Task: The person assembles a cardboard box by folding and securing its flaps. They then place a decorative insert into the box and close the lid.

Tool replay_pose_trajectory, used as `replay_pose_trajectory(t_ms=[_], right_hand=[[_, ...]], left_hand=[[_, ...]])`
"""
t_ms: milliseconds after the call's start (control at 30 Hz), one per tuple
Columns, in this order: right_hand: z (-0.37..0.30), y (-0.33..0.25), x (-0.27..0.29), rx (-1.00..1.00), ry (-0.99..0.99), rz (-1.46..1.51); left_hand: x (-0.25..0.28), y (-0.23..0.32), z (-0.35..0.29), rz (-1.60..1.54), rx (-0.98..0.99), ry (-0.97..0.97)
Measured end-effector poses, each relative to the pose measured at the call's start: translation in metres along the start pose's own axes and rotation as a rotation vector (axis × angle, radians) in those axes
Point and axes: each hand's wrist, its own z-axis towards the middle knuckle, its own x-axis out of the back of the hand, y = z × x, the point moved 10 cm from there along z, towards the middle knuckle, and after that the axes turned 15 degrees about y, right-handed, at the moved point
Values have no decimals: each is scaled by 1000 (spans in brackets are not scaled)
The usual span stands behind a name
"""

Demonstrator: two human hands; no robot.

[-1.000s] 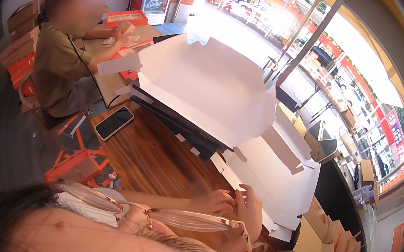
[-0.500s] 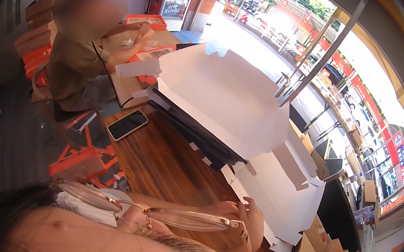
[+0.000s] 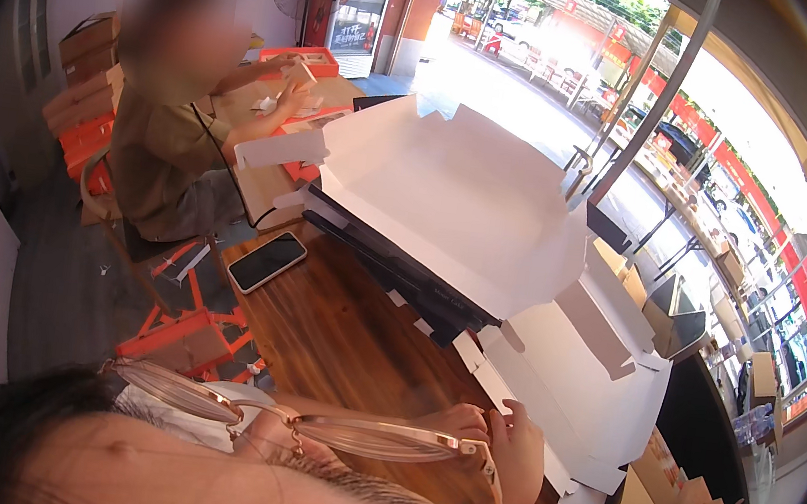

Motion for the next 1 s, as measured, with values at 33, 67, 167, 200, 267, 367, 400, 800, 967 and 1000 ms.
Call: replay_pose_trajectory(t_ms=[33, 67, 167, 200, 267, 367, 400, 800, 967, 1000], right_hand=[[1, 0, 0, 15, -4, -9], [1, 5, -3, 15, -9, -9], [4, 13, -6, -12, -16, -23], [4, 14, -5, -11, -14, -30], [4, 15, -1, 1, 1, -42], [4, 13, -3, 53, 24, 0], [3, 13, -1, 58, 31, 5], [-1, -3, 10, -88, 12, -70], [-8, 11, 17, -106, 40, -138], [-4, 7, 7, -49, 32, -141]], left_hand=[[-2, -1, 1, 7, -7, 3], [-2, -1, 0, 13, -15, 6], [-7, -2, 0, 25, -22, 1], [-8, -2, -1, 30, -25, 1], [-11, -3, -2, 30, -30, -2], [-8, -6, -3, 59, -23, -4], [-9, -6, -4, 62, -30, -5], [-14, -17, -14, 75, -73, -14], [-20, -14, -3, -15, -11, -36], [-11, -16, -2, 29, 8, -51]])
